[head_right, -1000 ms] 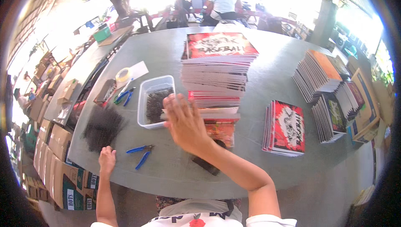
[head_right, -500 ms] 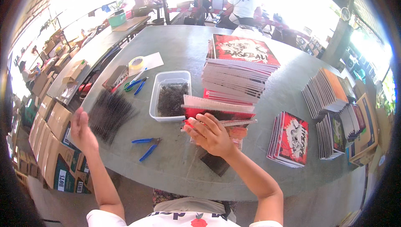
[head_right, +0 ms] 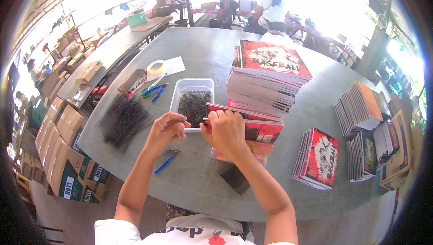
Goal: The person inserts spiral wire bindings into stacks of notebook pages and covers by hand, then uses pliers to clip the excess wire ends and moves each completed notebook to a separate stack.
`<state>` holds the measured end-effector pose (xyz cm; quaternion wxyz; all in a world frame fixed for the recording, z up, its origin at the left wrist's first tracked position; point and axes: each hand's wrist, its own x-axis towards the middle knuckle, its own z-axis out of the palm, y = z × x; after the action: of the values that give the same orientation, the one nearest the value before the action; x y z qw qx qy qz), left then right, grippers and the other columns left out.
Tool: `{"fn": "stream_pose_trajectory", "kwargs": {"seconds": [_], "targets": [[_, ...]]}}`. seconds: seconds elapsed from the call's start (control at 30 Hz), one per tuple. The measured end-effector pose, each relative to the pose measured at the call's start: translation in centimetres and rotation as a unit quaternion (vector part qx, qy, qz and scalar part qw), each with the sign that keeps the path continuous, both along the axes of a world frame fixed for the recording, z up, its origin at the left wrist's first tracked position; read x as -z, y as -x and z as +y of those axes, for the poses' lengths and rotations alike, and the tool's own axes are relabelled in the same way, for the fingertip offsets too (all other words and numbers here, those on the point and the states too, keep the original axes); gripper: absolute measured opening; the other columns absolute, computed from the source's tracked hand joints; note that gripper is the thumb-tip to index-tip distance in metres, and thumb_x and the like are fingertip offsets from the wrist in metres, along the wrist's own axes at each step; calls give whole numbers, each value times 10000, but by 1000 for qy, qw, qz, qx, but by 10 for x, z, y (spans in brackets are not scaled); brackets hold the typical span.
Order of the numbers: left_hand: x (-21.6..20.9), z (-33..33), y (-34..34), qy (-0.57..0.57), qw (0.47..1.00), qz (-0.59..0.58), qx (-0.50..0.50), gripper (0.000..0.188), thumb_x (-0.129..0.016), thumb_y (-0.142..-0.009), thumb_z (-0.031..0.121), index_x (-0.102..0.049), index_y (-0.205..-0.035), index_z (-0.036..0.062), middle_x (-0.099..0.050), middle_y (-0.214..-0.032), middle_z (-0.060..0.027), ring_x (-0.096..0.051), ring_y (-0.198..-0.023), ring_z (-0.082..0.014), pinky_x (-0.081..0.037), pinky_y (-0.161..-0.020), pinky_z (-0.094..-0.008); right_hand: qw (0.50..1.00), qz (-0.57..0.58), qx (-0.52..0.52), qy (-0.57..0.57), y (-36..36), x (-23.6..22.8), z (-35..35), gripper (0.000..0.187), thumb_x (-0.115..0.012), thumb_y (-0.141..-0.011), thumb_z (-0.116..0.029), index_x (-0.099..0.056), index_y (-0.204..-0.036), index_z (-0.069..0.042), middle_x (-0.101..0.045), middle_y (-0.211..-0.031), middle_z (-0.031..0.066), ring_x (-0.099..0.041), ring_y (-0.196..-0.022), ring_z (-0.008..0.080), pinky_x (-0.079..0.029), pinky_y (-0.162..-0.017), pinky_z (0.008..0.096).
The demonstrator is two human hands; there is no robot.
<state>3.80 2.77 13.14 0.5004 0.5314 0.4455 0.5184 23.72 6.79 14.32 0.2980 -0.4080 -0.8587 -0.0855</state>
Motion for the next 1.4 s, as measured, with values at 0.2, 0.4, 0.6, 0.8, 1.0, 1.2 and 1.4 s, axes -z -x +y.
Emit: {"fn": "stream_pose_trajectory", "kwargs": {"seconds": [0.2, 0.4, 0.6, 0.8, 1.0, 1.2, 1.4], "targets": [[19, 1, 7, -66, 995, -64, 27, 138, -611, -863, 95, -593, -982, 28, -659, -969, -101, -615, -760, -145, -479, -655, -268, 999, -22, -31, 34, -2, -9, -1, 194, -624, -784, -272, -573, -762, -86, -583, -733, 48, -577, -737, 222, -428, -656, 357], [21, 3, 3, -114, 986, -57, 103, 213, -626, -873, 189, -611, -986, 9, -610, -843, -49, -552, -732, -128, -449, -664, -254, 990, 96, -70, 76, -17, -9, -5, 121, -601, -803, -140, -627, -896, -68, -642, -866, 75, -599, -872, 263, -436, -750, 368], [15, 0, -26, -81, 993, 82, -6, 219, -600, -900, 206, -614, -974, 0, -585, -748, -1, -501, -654, -64, -413, -595, -206, 989, 89, -45, 110, -16, -12, -10, 129, -576, -818, -128, -643, -916, -77, -648, -848, 73, -609, -835, 257, -423, -741, 371], [13, 2, -43, -184, 954, 215, -100, 168, -608, -893, 172, -613, -914, 5, -594, -691, -46, -532, -611, -58, -431, -534, -232, 990, 89, -67, 86, -17, -8, -6, 147, -576, -814, -141, -656, -929, -98, -638, -805, 58, -607, -798, 246, -411, -708, 364], [10, 10, -47, -365, 834, 345, -229, 121, -609, -873, 137, -602, -878, 16, -598, -650, -55, -561, -570, -97, -457, -525, -270, 994, 74, -60, 55, -12, -8, -7, 206, -592, -760, -98, -657, -955, -109, -631, -840, 44, -600, -833, 230, -434, -744, 358], [-18, 11, -28, -40, 972, 231, 6, 156, -601, -882, 147, -605, -937, 1, -562, -613, -39, -533, -523, -94, -431, -486, -260, 998, 52, -38, 15, -10, -4, -10, 287, -612, -700, -65, -644, -982, -106, -631, -906, 38, -591, -891, 226, -449, -789, 362], [-23, 11, -24, 56, 979, 185, 58, 217, -543, -926, 208, -613, -884, 7, -580, -629, -20, -515, -516, -67, -409, -466, -235, 995, 75, -50, 46, -6, -6, -12, 246, -610, -741, -93, -625, -986, -103, -637, -902, 52, -600, -869, 242, -452, -774, 363]]}}
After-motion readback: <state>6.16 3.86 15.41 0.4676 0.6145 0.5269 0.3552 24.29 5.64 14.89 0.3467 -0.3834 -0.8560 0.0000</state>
